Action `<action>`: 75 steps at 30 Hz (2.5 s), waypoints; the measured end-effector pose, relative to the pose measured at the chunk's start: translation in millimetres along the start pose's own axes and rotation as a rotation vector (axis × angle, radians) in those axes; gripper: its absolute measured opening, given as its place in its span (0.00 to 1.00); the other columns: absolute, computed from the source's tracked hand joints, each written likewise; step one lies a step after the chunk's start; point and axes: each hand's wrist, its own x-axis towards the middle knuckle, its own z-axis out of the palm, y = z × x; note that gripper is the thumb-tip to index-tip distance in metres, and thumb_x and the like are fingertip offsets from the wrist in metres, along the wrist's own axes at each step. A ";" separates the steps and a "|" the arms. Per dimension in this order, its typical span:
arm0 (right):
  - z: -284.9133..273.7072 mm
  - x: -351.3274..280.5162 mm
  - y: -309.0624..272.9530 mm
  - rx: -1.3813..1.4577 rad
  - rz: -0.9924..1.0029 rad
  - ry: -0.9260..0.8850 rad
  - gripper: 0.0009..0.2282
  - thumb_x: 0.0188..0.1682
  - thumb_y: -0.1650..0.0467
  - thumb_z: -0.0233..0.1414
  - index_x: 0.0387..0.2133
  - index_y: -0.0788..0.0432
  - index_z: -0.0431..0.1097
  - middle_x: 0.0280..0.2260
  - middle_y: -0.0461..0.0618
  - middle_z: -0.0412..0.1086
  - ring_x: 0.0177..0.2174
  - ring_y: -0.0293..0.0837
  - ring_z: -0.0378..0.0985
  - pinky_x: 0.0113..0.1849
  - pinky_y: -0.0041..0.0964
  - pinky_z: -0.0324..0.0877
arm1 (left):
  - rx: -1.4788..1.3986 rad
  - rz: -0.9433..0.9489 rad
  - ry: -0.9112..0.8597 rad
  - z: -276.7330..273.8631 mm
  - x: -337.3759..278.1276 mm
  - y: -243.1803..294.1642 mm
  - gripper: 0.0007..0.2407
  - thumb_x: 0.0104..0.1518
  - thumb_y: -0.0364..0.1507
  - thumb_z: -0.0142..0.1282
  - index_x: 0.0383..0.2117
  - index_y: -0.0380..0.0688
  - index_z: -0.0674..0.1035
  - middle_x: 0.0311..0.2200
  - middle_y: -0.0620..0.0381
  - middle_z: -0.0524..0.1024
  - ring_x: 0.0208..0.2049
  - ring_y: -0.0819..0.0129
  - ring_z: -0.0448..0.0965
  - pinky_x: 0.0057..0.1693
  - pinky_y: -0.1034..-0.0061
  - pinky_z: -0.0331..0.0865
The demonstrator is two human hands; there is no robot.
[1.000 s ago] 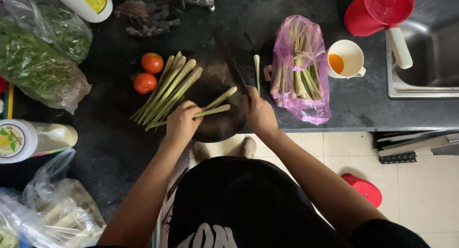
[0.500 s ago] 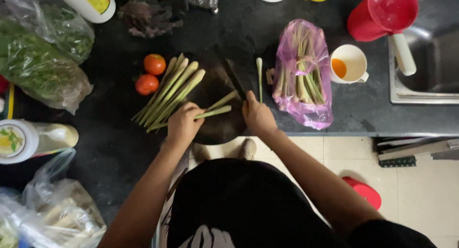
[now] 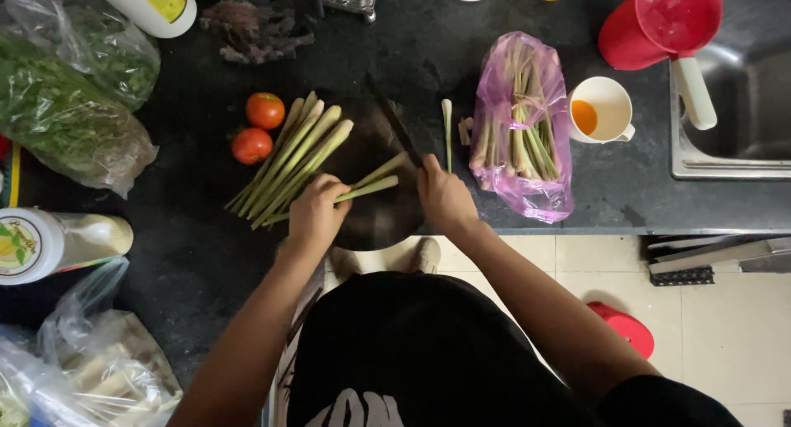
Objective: Trimming and preparing stalks of lemongrass on a cutting board using a kitchen knife.
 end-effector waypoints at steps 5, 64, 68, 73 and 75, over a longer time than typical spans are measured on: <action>-4.7 -7.0 -10.0 0.082 -0.085 0.167 0.09 0.57 0.66 0.44 0.45 0.57 0.61 0.28 0.71 0.73 0.27 0.74 0.75 0.29 0.68 0.69 | 0.030 0.009 0.112 7.3 -1.9 -0.3 0.06 0.56 0.27 0.66 0.34 0.41 0.81 0.40 0.55 0.78 0.39 0.52 0.80 0.43 0.62 0.74; -22.5 14.0 -48.1 1.140 0.238 -0.100 0.09 0.47 0.71 0.59 0.36 0.59 0.67 0.19 0.46 0.68 0.13 0.37 0.67 0.16 0.34 0.63 | -0.535 -0.287 -0.006 27.7 -10.8 15.6 0.12 0.54 0.34 0.64 0.36 0.38 0.80 0.28 0.49 0.82 0.30 0.62 0.83 0.40 0.68 0.75; 2.0 41.2 12.2 0.756 -0.016 0.140 0.11 0.46 0.69 0.63 0.37 0.62 0.71 0.26 0.48 0.72 0.24 0.41 0.72 0.26 0.38 0.69 | -0.510 -0.307 -0.028 24.5 -20.3 0.7 0.13 0.51 0.33 0.65 0.37 0.38 0.79 0.29 0.52 0.82 0.31 0.65 0.84 0.39 0.70 0.76; -24.8 64.9 37.7 0.360 -0.118 0.305 0.17 0.45 0.67 0.64 0.42 0.65 0.71 0.36 0.58 0.77 0.34 0.49 0.82 0.36 0.44 0.76 | -0.635 -0.382 -0.073 -4.0 -39.4 -42.3 0.11 0.59 0.31 0.58 0.43 0.38 0.76 0.31 0.54 0.83 0.34 0.67 0.86 0.42 0.72 0.77; -38.2 70.0 38.8 0.280 -0.029 0.347 0.19 0.44 0.66 0.66 0.42 0.67 0.71 0.35 0.63 0.78 0.34 0.53 0.82 0.36 0.47 0.75 | -0.594 -0.452 0.059 -14.8 -47.0 -66.8 0.12 0.61 0.30 0.53 0.48 0.39 0.73 0.31 0.53 0.83 0.33 0.66 0.86 0.41 0.71 0.79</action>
